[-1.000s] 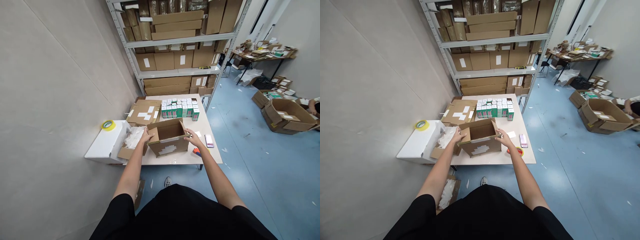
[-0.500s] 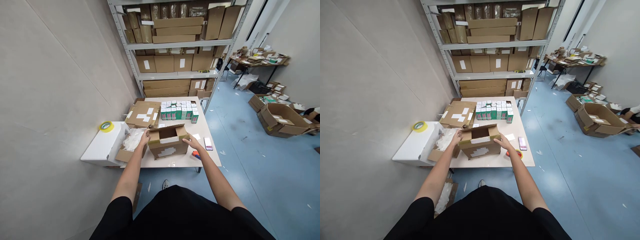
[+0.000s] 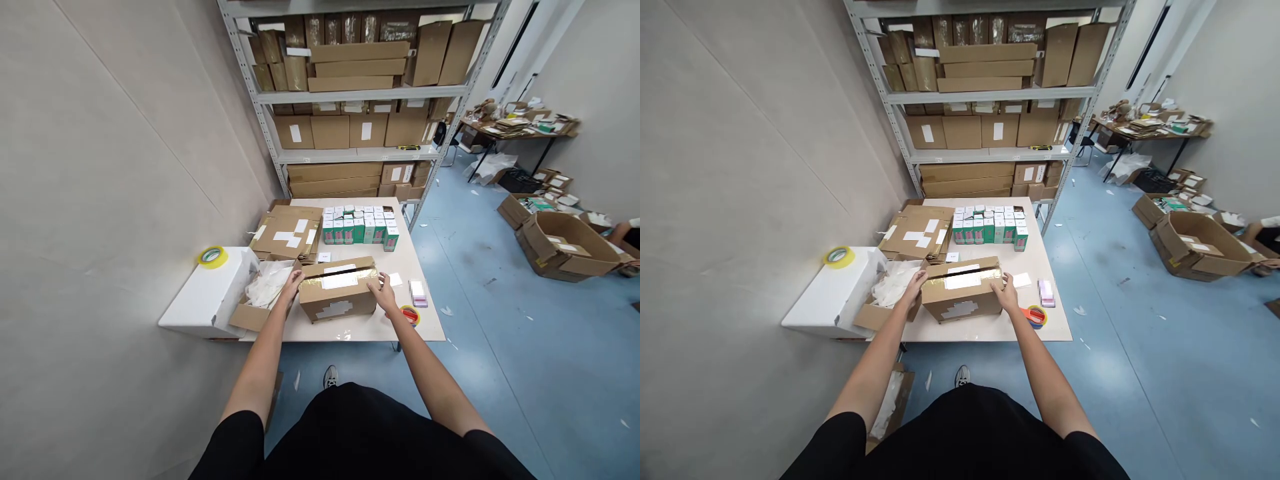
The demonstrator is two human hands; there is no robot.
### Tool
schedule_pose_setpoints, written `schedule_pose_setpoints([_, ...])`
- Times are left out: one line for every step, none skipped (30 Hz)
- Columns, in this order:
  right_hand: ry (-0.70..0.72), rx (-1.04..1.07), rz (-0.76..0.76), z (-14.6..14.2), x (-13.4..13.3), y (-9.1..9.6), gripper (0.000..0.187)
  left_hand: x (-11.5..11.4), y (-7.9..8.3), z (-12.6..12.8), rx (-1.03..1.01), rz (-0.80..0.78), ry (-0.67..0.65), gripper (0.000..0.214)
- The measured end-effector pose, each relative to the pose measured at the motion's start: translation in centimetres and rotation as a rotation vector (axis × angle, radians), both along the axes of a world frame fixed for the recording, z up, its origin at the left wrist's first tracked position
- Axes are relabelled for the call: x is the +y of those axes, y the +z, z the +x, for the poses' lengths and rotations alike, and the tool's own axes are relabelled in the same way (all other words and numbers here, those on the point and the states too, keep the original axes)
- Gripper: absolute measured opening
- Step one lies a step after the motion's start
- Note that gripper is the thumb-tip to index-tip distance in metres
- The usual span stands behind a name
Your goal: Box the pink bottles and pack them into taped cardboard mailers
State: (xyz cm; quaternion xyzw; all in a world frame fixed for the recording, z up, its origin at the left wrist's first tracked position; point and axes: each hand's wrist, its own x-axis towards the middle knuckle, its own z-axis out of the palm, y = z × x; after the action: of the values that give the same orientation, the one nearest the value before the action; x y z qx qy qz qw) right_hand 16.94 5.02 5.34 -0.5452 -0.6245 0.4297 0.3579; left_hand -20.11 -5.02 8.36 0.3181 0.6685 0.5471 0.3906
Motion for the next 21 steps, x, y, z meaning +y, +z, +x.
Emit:
schedule_pose_setpoints([0.011, -0.012, -0.003, 0.0, 0.2, 0.0, 0.081, 0.0, 0.0, 0.0, -0.027, -0.003, -0.008, 0.065])
schedule_pose_setpoints([0.027, -0.031, -0.012, 0.0, 0.4, 0.1, 0.084, 0.1, -0.1, 0.0, -0.054, -0.013, -0.006, 0.067])
schedule_pose_setpoints([0.048, -0.054, -0.022, 0.0, 0.6, 0.2, 0.086, 0.2, -0.1, 0.0, -0.072, -0.027, 0.009, 0.071])
schedule_pose_setpoints([0.069, -0.077, -0.029, 0.1, 0.8, 0.4, 0.086, 0.4, -0.1, 0.0, -0.085, -0.041, 0.026, 0.075])
schedule_pose_setpoints([0.094, -0.096, -0.03, 0.1, 1.0, 0.7, 0.085, 0.5, 0.0, 0.0, -0.095, -0.05, 0.036, 0.079])
schedule_pose_setpoints([0.121, -0.11, -0.024, 0.2, 1.2, 1.0, 0.082, 0.7, 0.1, -0.1, -0.103, -0.054, 0.035, 0.081])
schedule_pose_setpoints([0.151, -0.121, -0.016, 0.3, 1.3, 1.3, 0.08, 0.8, 0.2, -0.2, -0.11, -0.057, 0.021, 0.081])
schedule_pose_setpoints([0.183, -0.128, -0.011, 0.4, 1.5, 1.6, 0.077, 1.0, 0.3, -0.2, -0.113, -0.064, 0.0, 0.08])
schedule_pose_setpoints([0.215, -0.137, -0.015, 0.5, 1.6, 2.0, 0.075, 1.0, 0.5, -0.3, -0.111, -0.077, -0.027, 0.078])
schedule_pose_setpoints([0.243, -0.149, -0.031, 0.6, 1.8, 2.3, 0.075, 1.0, 0.6, -0.4, -0.102, -0.096, -0.055, 0.078])
schedule_pose_setpoints([0.265, -0.164, -0.057, 0.7, 1.9, 2.7, 0.075, 0.9, 0.8, -0.5, -0.088, -0.117, -0.085, 0.078])
schedule_pose_setpoints([0.28, -0.181, -0.087, 0.7, 1.9, 3.0, 0.076, 0.8, 0.9, -0.5, -0.068, -0.137, -0.112, 0.08])
schedule_pose_setpoints([0.288, -0.197, -0.116, 0.7, 2.0, 3.3, 0.076, 0.6, 0.8, -0.5, -0.044, -0.15, -0.137, 0.084])
schedule_pose_setpoints([0.291, -0.21, -0.137, 0.7, 1.9, 3.6, 0.076, 0.4, 0.7, -0.5, -0.017, -0.154, -0.156, 0.088])
schedule_pose_setpoints([0.29, -0.219, -0.149, 0.7, 1.9, 3.8, 0.076, 0.2, 0.5, -0.4, 0.012, -0.149, -0.162, 0.094])
schedule_pose_setpoints([0.284, -0.224, -0.156, 0.6, 1.8, 4.0, 0.076, 0.0, 0.2, -0.2, 0.039, -0.14, -0.157, 0.101])
schedule_pose_setpoints([0.276, -0.223, -0.16, 0.6, 1.7, 4.1, 0.076, -0.1, -0.1, 0.0, 0.063, -0.129, -0.143, 0.108])
schedule_pose_setpoints([0.268, -0.219, -0.164, 0.5, 1.6, 4.3, 0.076, -0.1, -0.5, 0.3, 0.083, -0.116, -0.122, 0.113])
schedule_pose_setpoints([0.26, -0.212, -0.171, 0.4, 1.5, 4.3, 0.077, 0.0, -0.8, 0.6, 0.1, -0.105, -0.1, 0.117])
schedule_pose_setpoints([0.253, -0.203, -0.177, 0.4, 1.4, 4.4, 0.077, 0.1, -1.1, 0.8, 0.114, -0.099, -0.079, 0.118])
schedule_pose_setpoints([0.246, -0.193, -0.183, 0.3, 1.3, 4.4, 0.078, 0.3, -1.4, 1.0, 0.127, -0.102, -0.068, 0.117])
